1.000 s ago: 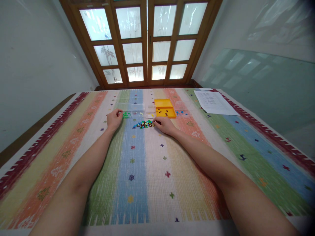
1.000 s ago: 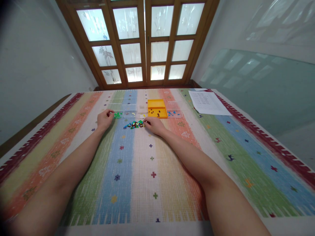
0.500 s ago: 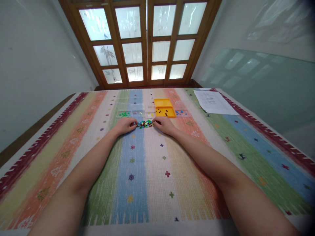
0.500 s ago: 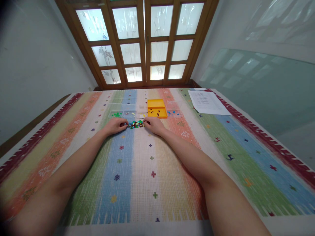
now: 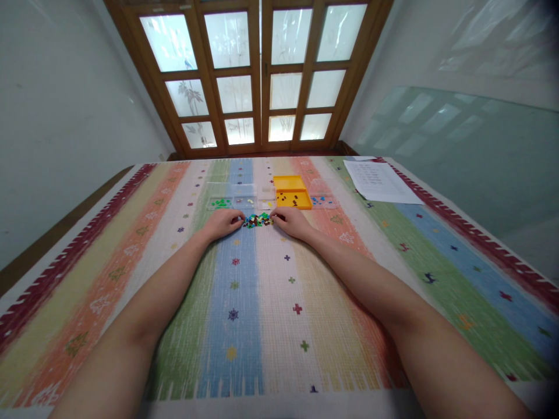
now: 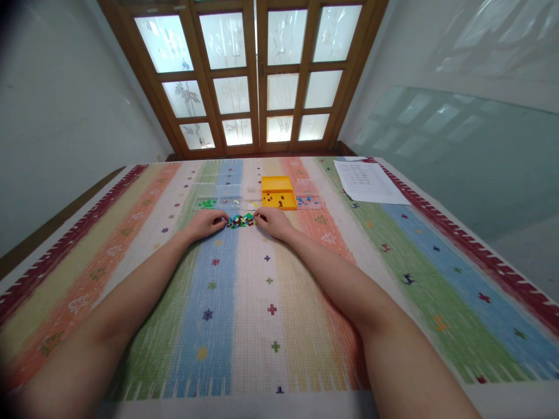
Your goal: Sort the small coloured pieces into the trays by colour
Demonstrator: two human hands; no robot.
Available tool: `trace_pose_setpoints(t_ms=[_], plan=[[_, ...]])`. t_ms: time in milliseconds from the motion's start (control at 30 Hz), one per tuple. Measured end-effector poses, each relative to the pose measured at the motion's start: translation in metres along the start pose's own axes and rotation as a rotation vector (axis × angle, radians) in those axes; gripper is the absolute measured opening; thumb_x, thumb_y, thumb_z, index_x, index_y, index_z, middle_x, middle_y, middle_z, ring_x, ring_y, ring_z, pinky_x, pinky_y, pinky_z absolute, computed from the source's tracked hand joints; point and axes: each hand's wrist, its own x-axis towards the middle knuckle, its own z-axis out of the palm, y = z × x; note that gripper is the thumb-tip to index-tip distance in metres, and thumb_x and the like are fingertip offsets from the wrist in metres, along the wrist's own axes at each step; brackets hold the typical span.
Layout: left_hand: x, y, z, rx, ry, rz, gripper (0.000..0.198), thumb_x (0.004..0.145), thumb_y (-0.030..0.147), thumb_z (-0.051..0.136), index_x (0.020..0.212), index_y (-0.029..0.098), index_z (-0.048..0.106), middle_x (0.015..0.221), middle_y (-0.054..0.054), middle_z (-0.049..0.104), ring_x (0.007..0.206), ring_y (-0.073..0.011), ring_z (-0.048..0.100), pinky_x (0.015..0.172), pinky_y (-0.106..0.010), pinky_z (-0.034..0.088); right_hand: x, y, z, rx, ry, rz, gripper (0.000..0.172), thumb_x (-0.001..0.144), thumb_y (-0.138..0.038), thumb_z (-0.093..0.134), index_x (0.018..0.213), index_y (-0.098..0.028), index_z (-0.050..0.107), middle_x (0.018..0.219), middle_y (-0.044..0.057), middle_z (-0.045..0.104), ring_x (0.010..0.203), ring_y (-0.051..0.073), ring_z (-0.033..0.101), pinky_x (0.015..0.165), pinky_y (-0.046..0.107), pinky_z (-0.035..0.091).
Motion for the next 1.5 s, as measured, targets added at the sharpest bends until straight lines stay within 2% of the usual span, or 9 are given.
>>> trace_pose_setpoints(t_ms=[167, 267, 433, 600, 800, 1067, 1367, 1500], plan=[[0.001, -0.005, 0.003, -0.006, 0.054, -0.052, 0.028, 0.096, 0.038, 0.057, 0.104, 0.024, 0.08, 0.081, -0.004, 0.072, 0.073, -0.0205, 0.06, 0.07, -0.031, 0.04, 0.001, 0.002, 0.001, -0.006, -0.006, 0.003, 0.021, 0.1, -0.024, 0.057, 0.101, -0.02, 0.078, 0.099, 0.006, 0.077, 0.089, 0.02, 0.066, 0.079, 0.029, 0.044], [0.002, -0.01, 0.005, -0.065, 0.153, -0.112, 0.029, 0.095, 0.04, 0.057, 0.103, 0.023, 0.079, 0.076, -0.003, 0.069, 0.07, -0.0196, 0.058, 0.069, -0.03, 0.04, 0.001, 0.004, 0.002, -0.006, -0.002, 0.001, 0.021, 0.1, -0.024, 0.057, 0.101, -0.02, 0.078, 0.099, 0.006, 0.077, 0.089, 0.021, 0.066, 0.08, 0.029, 0.044], [0.004, -0.03, 0.006, -0.188, 0.406, -0.322, 0.031, 0.092, 0.04, 0.059, 0.102, 0.019, 0.078, 0.067, 0.001, 0.06, 0.064, -0.0172, 0.054, 0.065, -0.029, 0.038, 0.001, 0.006, 0.003, -0.016, 0.004, -0.005, 0.019, 0.099, -0.023, 0.058, 0.1, -0.02, 0.077, 0.097, 0.006, 0.077, 0.089, 0.021, 0.067, 0.079, 0.029, 0.044], [0.002, -0.051, 0.003, -0.163, 0.541, -0.532, 0.034, 0.093, 0.043, 0.057, 0.102, 0.018, 0.078, 0.064, 0.001, 0.059, 0.062, -0.0176, 0.053, 0.062, -0.029, 0.035, 0.001, 0.006, 0.004, -0.013, 0.01, -0.005, 0.019, 0.1, -0.024, 0.058, 0.1, -0.02, 0.077, 0.096, 0.005, 0.077, 0.089, 0.021, 0.067, 0.079, 0.029, 0.044], [-0.002, -0.06, 0.001, -0.086, 0.569, -0.622, 0.033, 0.093, 0.043, 0.057, 0.101, 0.02, 0.079, 0.068, -0.002, 0.064, 0.067, -0.0205, 0.057, 0.064, -0.03, 0.035, 0.001, 0.006, 0.003, -0.03, -0.001, -0.013, 0.018, 0.1, -0.023, 0.059, 0.101, -0.02, 0.077, 0.098, 0.006, 0.077, 0.09, 0.021, 0.067, 0.08, 0.029, 0.044], [-0.002, -0.055, -0.003, -0.014, 0.552, -0.679, 0.033, 0.095, 0.041, 0.054, 0.105, 0.019, 0.077, 0.076, -0.004, 0.068, 0.072, -0.0205, 0.058, 0.067, -0.029, 0.037, 0.002, 0.008, 0.005, -0.032, 0.012, -0.021, 0.018, 0.1, -0.022, 0.059, 0.1, -0.02, 0.077, 0.099, 0.006, 0.077, 0.093, 0.021, 0.068, 0.082, 0.029, 0.045], [-0.002, -0.047, -0.005, -0.001, 0.519, -0.654, 0.033, 0.096, 0.044, 0.055, 0.105, 0.02, 0.077, 0.075, -0.003, 0.068, 0.072, -0.0204, 0.059, 0.066, -0.028, 0.036, 0.003, 0.013, -0.003, -0.026, 0.091, 0.058, 0.023, 0.094, -0.01, 0.056, 0.102, -0.02, 0.075, 0.099, 0.005, 0.077, 0.089, 0.021, 0.067, 0.08, 0.029, 0.046], [-0.002, -0.043, -0.004, 0.004, 0.519, -0.584, 0.034, 0.097, 0.044, 0.054, 0.104, 0.02, 0.077, 0.074, -0.002, 0.067, 0.071, -0.0199, 0.059, 0.066, -0.029, 0.035, 0.003, 0.018, -0.002, -0.057, 0.051, 0.044, 0.016, 0.097, -0.017, 0.06, 0.104, -0.02, 0.075, 0.103, 0.007, 0.077, 0.094, 0.022, 0.067, 0.084, 0.03, 0.047]])
